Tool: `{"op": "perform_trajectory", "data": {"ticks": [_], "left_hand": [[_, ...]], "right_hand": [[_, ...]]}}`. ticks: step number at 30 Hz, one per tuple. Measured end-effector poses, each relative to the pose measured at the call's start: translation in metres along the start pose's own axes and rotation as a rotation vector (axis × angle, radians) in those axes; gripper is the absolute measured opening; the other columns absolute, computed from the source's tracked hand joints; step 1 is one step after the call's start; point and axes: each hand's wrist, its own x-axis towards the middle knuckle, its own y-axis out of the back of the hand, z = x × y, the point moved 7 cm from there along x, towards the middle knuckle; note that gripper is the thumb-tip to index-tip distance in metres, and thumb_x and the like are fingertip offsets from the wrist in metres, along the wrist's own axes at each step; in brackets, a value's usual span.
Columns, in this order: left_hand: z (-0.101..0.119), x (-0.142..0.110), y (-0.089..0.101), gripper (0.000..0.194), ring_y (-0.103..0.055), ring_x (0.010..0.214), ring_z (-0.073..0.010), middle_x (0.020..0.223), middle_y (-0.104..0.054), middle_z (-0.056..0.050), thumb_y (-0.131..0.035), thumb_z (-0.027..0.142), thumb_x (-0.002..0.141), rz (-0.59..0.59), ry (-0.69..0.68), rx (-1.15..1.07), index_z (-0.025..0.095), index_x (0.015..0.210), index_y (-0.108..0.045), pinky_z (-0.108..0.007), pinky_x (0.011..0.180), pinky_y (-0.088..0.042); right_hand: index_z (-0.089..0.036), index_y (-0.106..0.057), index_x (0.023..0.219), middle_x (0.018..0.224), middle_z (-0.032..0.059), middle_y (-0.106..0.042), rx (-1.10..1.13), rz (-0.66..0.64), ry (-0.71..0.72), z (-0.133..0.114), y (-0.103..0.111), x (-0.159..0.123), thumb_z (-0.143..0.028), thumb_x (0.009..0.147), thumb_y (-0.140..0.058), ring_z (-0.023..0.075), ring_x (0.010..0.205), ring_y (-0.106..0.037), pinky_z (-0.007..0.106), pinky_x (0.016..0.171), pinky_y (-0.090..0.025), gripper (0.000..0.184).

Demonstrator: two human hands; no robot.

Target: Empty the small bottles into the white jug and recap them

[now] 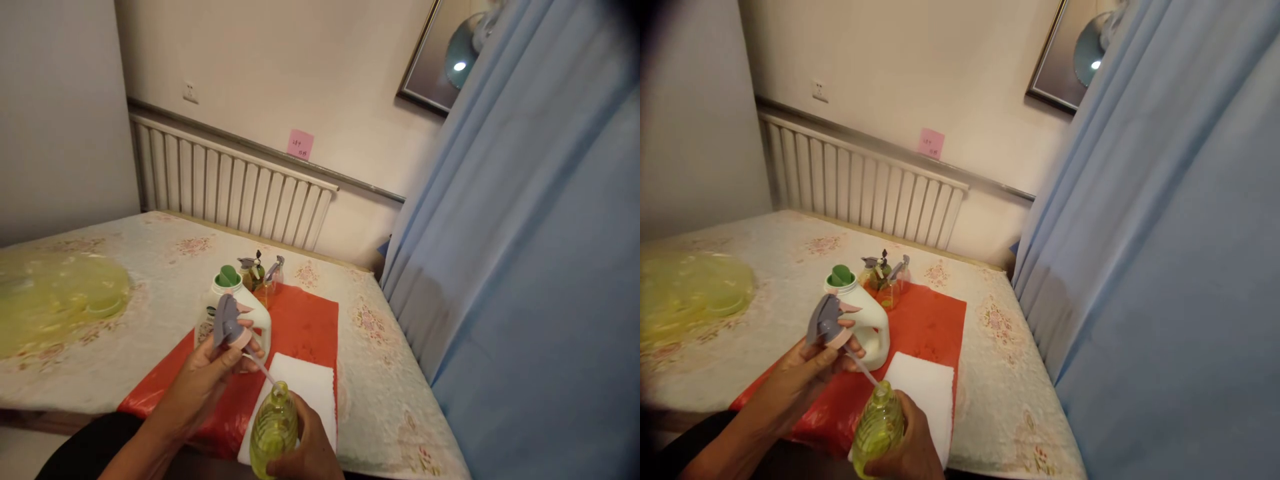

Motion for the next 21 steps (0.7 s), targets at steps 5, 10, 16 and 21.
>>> {"op": "perform_trajectory", "data": {"ticks": [5,10,16,21], "left_hand": [[0.004,-0.001,0.050,0.038,-0.069,0.082,-0.0211,0.089,-0.073,-0.007,-0.078,0.026,0.075,0.133,-0.032,-0.206,0.020,0.111,-0.067,-0.029,0.071,-0.061],[-0.018,-0.013,0.119,0.039,-0.072,0.082,-0.0203,0.094,-0.075,-0.004,-0.076,0.009,0.074,0.303,0.001,-0.335,0.023,0.111,-0.069,-0.030,0.072,-0.064],[-0.069,-0.033,0.191,0.060,-0.072,0.095,-0.0242,0.119,-0.071,-0.004,-0.072,0.005,0.076,0.399,0.138,-0.399,0.032,0.128,-0.059,-0.039,0.084,-0.062],[-0.110,-0.045,0.237,0.080,-0.067,0.107,-0.0346,0.121,-0.071,-0.004,-0.075,0.002,0.072,0.364,0.228,-0.478,0.038,0.138,-0.048,-0.051,0.090,-0.057]], "right_hand": [[-0.021,-0.062,0.116,0.108,0.0007,-0.068,-0.074,0.042,-0.012,0.003,0.012,0.005,-0.008,0.039,-0.084,0.0301,0.106,-0.060,0.038,0.094,-0.046,0.081],[-0.021,-0.060,0.121,0.118,0.0036,-0.067,-0.207,0.116,-0.059,-0.001,0.035,0.021,-0.005,0.038,-0.082,0.0320,0.113,-0.058,0.041,0.099,-0.044,0.087],[-0.023,-0.058,0.123,0.121,0.0055,-0.065,-0.468,0.130,0.103,-0.056,0.041,0.061,-0.009,0.044,-0.082,0.0299,0.112,-0.060,0.041,0.097,-0.046,0.084],[-0.022,-0.059,0.117,0.118,0.0057,-0.064,-0.758,0.164,0.311,-0.124,0.024,0.098,-0.018,0.048,-0.083,0.0281,0.107,-0.061,0.042,0.097,-0.046,0.074]]}}
